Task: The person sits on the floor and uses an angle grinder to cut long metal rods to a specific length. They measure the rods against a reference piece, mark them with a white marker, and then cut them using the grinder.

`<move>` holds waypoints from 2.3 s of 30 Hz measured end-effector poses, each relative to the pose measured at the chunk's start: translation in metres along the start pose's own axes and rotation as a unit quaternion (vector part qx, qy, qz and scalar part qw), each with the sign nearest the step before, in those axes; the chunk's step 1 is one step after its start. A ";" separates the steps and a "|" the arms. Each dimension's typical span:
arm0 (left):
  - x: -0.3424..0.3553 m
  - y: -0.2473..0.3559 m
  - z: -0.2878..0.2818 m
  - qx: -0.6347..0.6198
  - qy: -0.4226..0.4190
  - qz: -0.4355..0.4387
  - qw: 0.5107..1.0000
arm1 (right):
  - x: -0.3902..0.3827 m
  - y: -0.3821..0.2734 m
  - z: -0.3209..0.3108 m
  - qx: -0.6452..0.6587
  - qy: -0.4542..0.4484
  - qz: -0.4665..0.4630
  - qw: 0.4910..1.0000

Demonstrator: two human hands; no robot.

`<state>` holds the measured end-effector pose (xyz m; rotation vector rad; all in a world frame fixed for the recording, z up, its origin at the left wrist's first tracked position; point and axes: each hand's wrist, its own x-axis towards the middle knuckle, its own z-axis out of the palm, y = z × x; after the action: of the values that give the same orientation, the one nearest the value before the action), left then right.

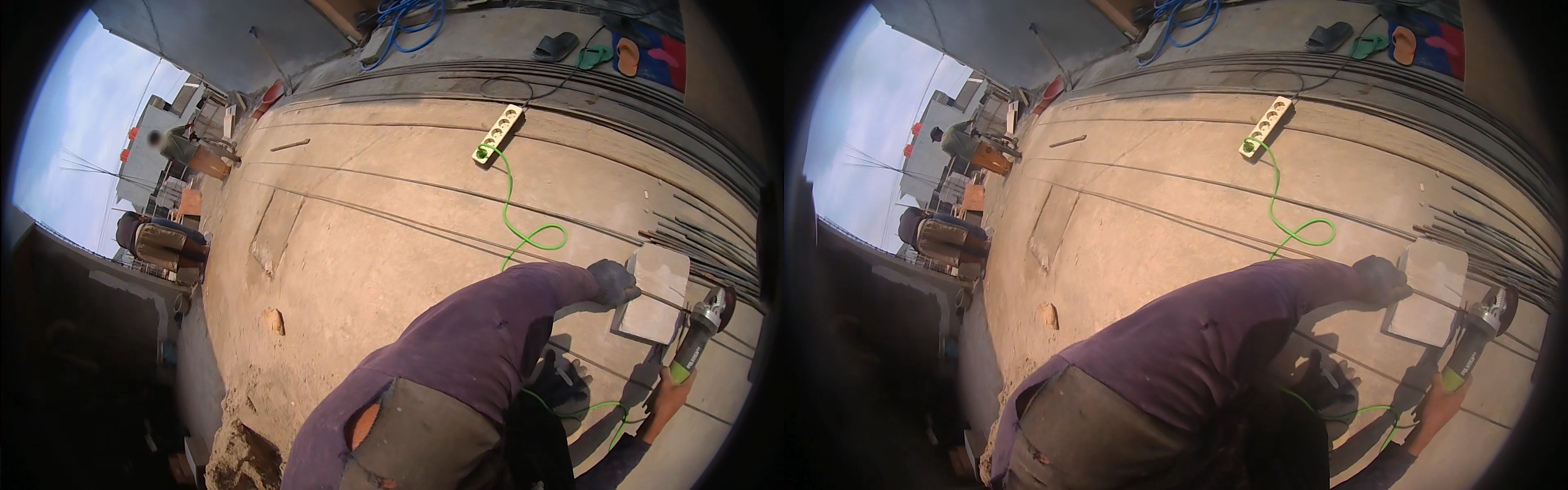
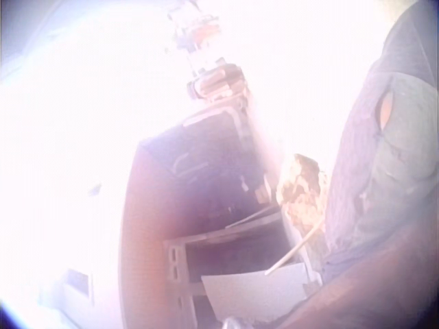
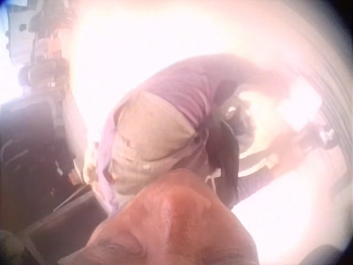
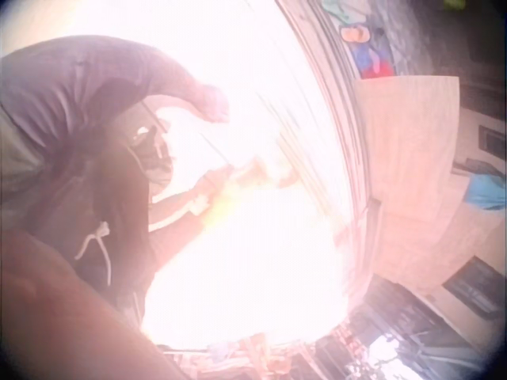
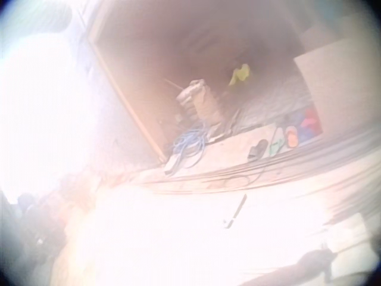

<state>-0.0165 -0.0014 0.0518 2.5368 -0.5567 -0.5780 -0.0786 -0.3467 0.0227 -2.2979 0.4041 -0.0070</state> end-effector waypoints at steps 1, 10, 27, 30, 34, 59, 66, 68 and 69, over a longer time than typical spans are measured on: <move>0.001 -0.001 0.003 0.021 0.001 0.014 1.000 | 0.002 0.005 0.000 0.001 -0.002 -0.007 1.000; -0.002 -0.012 0.003 0.081 0.018 0.044 0.996 | 0.000 0.009 0.005 0.019 -0.012 -0.032 0.999; 0.037 -0.011 0.033 0.000 0.059 -0.011 0.998 | -0.030 -0.059 -0.021 -0.031 -0.009 0.056 0.998; 0.033 -0.015 0.032 -0.017 0.121 -0.015 0.992 | -0.034 -0.057 -0.011 -0.021 -0.016 0.027 0.999; 0.035 -0.014 0.033 -0.001 0.097 -0.026 0.995 | -0.039 -0.053 -0.007 -0.023 -0.022 0.014 0.999; 0.039 -0.022 0.033 0.014 0.113 0.016 0.993 | -0.032 -0.047 -0.006 -0.037 -0.034 0.026 0.998; 0.037 -0.018 0.032 -0.009 0.103 -0.013 0.995 | -0.031 -0.047 -0.003 -0.043 -0.035 0.031 0.998; 0.036 -0.015 0.029 0.003 0.087 -0.029 0.996 | -0.031 -0.047 -0.003 -0.044 -0.034 0.032 0.998; 0.036 -0.014 0.028 0.009 0.079 -0.038 0.996 | -0.031 -0.047 -0.003 -0.045 -0.035 0.032 0.998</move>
<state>0.0034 -0.0174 0.0120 2.6003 -0.4118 -0.3944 -0.0952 -0.3095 0.0617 -2.3652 0.4504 0.1255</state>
